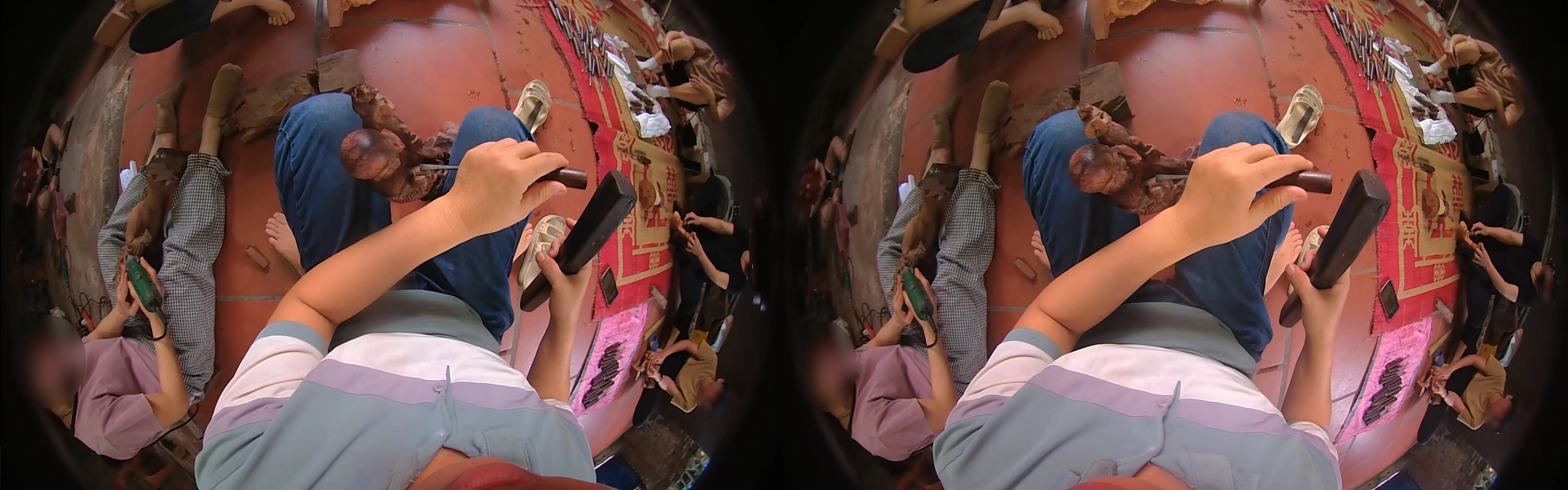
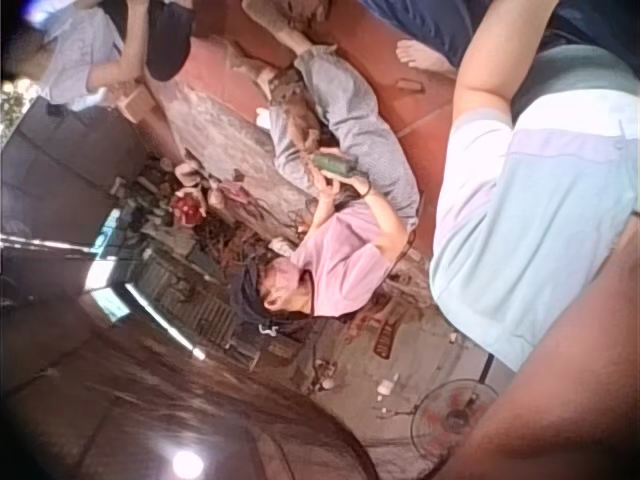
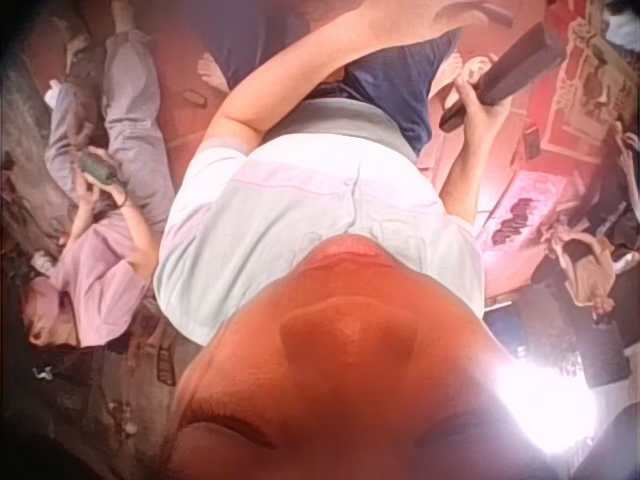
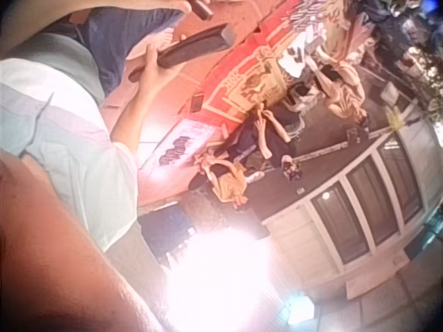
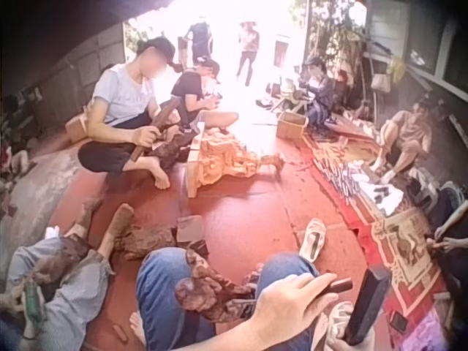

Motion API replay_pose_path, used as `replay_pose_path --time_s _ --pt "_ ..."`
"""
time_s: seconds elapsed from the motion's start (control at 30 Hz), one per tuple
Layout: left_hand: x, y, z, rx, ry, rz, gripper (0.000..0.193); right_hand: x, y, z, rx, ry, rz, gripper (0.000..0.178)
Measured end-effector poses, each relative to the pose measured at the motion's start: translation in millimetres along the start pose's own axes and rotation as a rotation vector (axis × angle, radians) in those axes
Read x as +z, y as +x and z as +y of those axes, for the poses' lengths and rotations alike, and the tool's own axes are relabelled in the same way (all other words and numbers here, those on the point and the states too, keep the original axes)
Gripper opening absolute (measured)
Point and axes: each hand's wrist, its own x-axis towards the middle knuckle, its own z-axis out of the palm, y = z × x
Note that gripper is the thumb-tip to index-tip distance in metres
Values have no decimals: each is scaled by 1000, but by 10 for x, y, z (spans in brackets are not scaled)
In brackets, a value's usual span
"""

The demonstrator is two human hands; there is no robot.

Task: The person sits on the floor and carves a small wooden figurine using a chisel and a wooden mallet. They repeatedly strike the chisel to shape the wood, occasionally pausing to inspect the piece.

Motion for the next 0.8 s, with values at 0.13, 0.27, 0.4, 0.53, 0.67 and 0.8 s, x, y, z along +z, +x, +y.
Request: replay_pose_path --time_s 0.13,0.27,0.4,0.53,0.67,0.8 --pt "18 25 -11 -39 13 83 31 27 86 -80 -40 3 17 66" --pt "47 27 -19 -51 25 108 33 4 204 -168 -12 59 44 67" --pt "47 26 -26 -44 45 151 34 12 290 -237 -30 134 59 69" --pt "39 35 -35 -33 69 234 34 -95 315 -156 -43 -155 -69 70" --pt "37 40 -49 -31 71 267 34 -68 355 -120 -43 -28 -13 68" --pt "17 37 -49 -10 55 293 34 -77 389 -140 -85 -181 -66 71"
